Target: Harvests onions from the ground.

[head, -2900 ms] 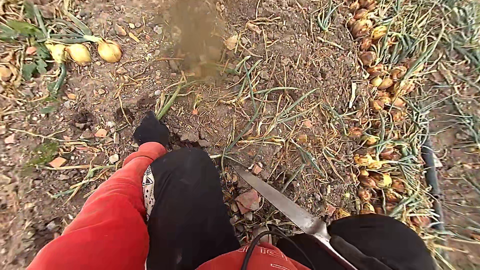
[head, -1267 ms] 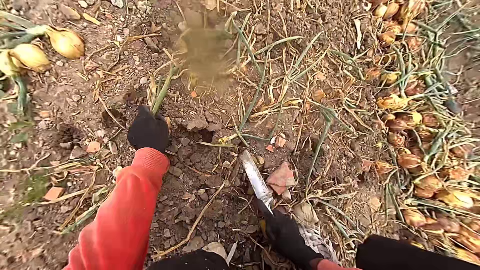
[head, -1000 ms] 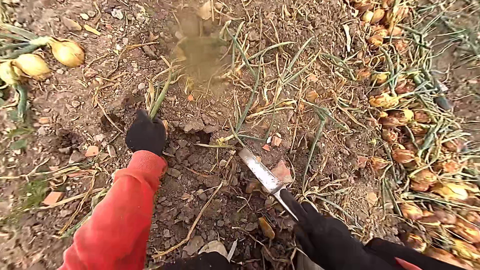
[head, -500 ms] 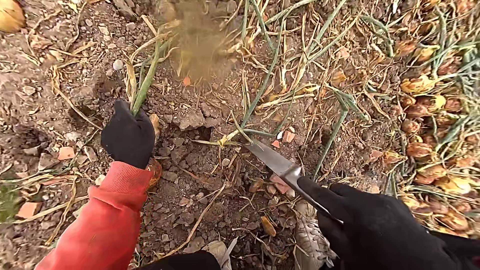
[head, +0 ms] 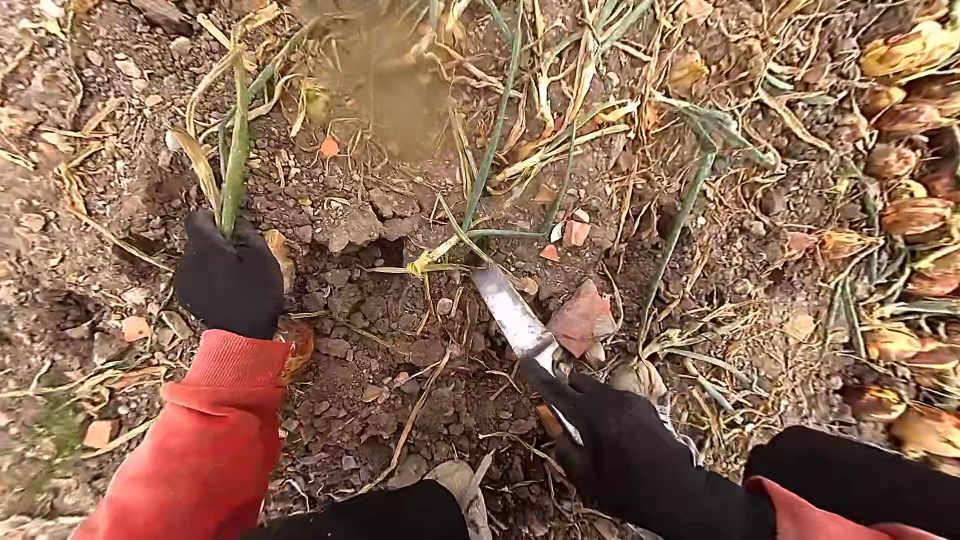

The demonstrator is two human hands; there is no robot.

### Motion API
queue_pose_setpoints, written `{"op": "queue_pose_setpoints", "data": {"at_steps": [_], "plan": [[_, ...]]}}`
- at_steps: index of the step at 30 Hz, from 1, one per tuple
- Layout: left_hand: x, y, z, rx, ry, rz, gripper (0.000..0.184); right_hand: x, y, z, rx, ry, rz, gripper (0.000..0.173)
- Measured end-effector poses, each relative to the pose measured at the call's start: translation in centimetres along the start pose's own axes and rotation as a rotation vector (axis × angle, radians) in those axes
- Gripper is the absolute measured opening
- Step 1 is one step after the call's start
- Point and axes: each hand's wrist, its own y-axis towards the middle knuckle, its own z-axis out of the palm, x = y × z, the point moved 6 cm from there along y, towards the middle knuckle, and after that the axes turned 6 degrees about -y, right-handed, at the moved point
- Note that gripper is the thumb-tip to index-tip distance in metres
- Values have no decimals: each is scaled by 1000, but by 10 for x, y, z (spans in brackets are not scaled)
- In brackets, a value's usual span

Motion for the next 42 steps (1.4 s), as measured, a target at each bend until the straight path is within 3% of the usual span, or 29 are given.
{"op": "queue_pose_setpoints", "data": {"at_steps": [2, 4, 8, 12, 17, 19, 23, 24, 27, 28, 29, 32, 36, 39, 42], "plan": [[1, 3, -1, -25, -3, 39, 49, -14, 8, 30, -14, 16, -29, 77], [4, 4, -1, -36, -20, 57, 48, -24, 16, 44, -162, -14, -88, 73], [6, 1, -1, -33, -31, 48, 45, -41, 12, 74, -293, -88, -166, 62], [2, -2, -5, 1, -42, 33, 44, -52, 13, 108, -153, -252, -108, 59], [1, -1, -4, 10, -52, 16, 41, -52, 15, 123, -312, -382, -161, 51], [1, 0, -5, 25, -74, 2, 43, -51, -1, 117, -206, -341, -161, 58], [2, 2, -4, 17, -75, -3, 42, -51, -25, 94, 374, -281, -13, 69], [2, 2, -4, 14, -71, -7, 42, -47, -16, 78, 400, -286, 8, 63], [0, 0, -3, 9, -89, -12, 40, -9, 53, -6, -218, -283, -108, 37], [-1, 0, -4, 7, -93, -12, 40, 6, 82, -32, -316, -264, -101, 36], [-2, -1, -4, 6, -93, -13, 39, 21, 113, -52, -306, -273, -62, 38], [-4, 0, -4, 6, -90, -12, 38, 56, 190, -72, -43, -424, 66, 37], [4, 0, -4, -13, -96, 0, 38, 75, 218, -61, 143, -530, 63, 23], [1, -2, -2, -37, -116, 25, 39, 74, 203, -57, 156, -534, -115, 17], [3, -2, 0, -83, -124, 42, 41, 89, 169, -23, 232, -539, -444, 21]]}}
